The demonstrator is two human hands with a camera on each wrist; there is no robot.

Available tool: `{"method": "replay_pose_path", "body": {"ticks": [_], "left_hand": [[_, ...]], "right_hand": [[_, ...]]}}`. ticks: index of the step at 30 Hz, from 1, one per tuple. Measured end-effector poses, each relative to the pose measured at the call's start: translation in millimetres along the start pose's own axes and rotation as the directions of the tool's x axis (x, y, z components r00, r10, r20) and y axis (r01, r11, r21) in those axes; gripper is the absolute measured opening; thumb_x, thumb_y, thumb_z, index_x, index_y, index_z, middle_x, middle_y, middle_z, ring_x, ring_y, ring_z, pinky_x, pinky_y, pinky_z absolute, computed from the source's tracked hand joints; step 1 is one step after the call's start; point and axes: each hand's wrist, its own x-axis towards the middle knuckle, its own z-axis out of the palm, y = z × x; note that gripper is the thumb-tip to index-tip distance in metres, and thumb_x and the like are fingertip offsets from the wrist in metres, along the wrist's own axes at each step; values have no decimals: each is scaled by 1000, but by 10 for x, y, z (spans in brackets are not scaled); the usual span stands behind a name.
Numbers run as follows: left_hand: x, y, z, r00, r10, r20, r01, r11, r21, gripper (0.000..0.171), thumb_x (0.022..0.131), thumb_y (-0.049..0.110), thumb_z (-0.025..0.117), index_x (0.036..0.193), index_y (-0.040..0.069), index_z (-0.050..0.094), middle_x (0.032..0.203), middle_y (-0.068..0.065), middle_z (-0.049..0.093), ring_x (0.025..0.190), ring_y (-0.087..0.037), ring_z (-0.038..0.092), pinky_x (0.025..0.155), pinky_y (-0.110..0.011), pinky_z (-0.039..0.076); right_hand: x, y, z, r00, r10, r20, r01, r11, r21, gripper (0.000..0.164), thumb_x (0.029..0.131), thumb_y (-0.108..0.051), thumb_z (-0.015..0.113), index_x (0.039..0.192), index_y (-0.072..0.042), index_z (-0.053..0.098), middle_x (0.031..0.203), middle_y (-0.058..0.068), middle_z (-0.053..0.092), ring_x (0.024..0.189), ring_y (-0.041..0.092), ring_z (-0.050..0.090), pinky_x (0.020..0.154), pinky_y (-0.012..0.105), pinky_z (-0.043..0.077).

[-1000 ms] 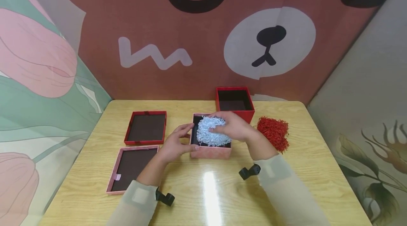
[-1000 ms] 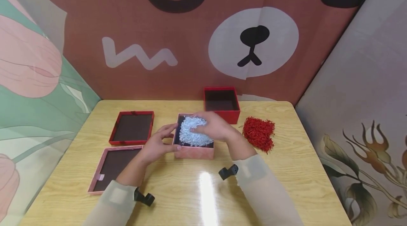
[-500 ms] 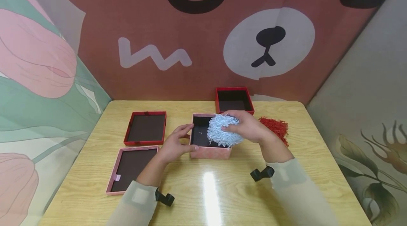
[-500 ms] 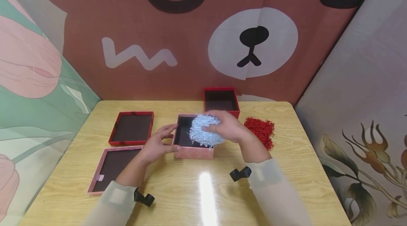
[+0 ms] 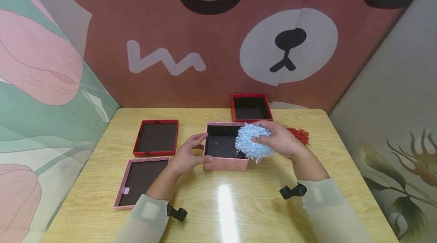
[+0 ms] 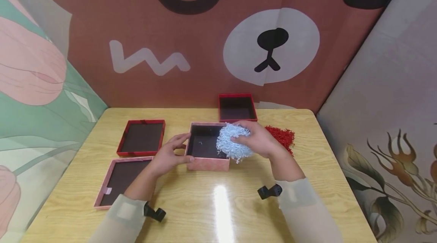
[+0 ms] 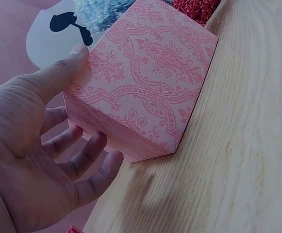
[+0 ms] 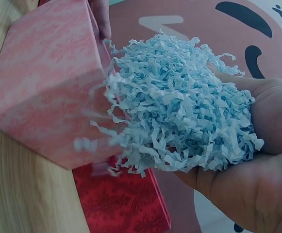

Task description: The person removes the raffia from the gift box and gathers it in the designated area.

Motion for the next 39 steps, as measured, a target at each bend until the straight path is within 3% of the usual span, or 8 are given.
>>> {"method": "replay_pose_path", "body": {"ticks": [7, 15, 22, 32, 39], "left_hand": [[-6, 2, 0, 1000, 6, 9, -6, 1000, -8, 92, 78, 27, 94, 157, 30, 47, 159, 7, 38, 126, -25, 54, 94, -37, 60], [-21, 16, -11, 1000, -14, 7, 14, 1000, -6, 90, 78, 29, 94, 155, 40, 48, 159, 9, 38, 127, -25, 53, 93, -37, 60], [-22, 17, -19, 1000, -9, 6, 9, 1000, -4, 90, 78, 29, 94, 154, 41, 48, 159, 9, 38, 126, -25, 53, 91, -36, 60], [-37, 21, -23, 1000, -11, 11, 11, 1000, 4, 90, 78, 30, 94, 154, 42, 48, 159, 9, 37, 126, -25, 53, 93, -37, 60], [-36, 17, -22, 1000, -9, 10, 9, 1000, 5, 91, 78, 30, 94, 156, 38, 47, 159, 9, 38, 126, -25, 53, 92, -37, 60]], "right_hand": [[-84, 163, -63, 999, 30, -30, -31, 999, -28, 49, 93, -38, 77, 137, -20, 64, 141, 5, 59, 131, 33, 49, 108, 64, 44], [-189, 360, -144, 989, 122, -80, -125, 991, -43, 63, 93, -45, 76, 145, -16, 58, 152, 13, 52, 141, 40, 41, 112, 71, 36], [-251, 567, -175, 983, 158, -96, -159, 987, -5, 63, 94, -39, 77, 146, -11, 57, 152, 17, 51, 140, 43, 40, 113, 70, 36], [-294, 893, -65, 974, 184, -129, -179, 983, 52, 65, 96, -35, 75, 149, -3, 52, 150, 22, 52, 139, 42, 43, 114, 65, 38], [-295, 1029, 15, 970, 182, -162, -186, 982, -10, 59, 99, -34, 71, 148, -5, 53, 149, 21, 53, 140, 42, 44, 114, 66, 36]]}}
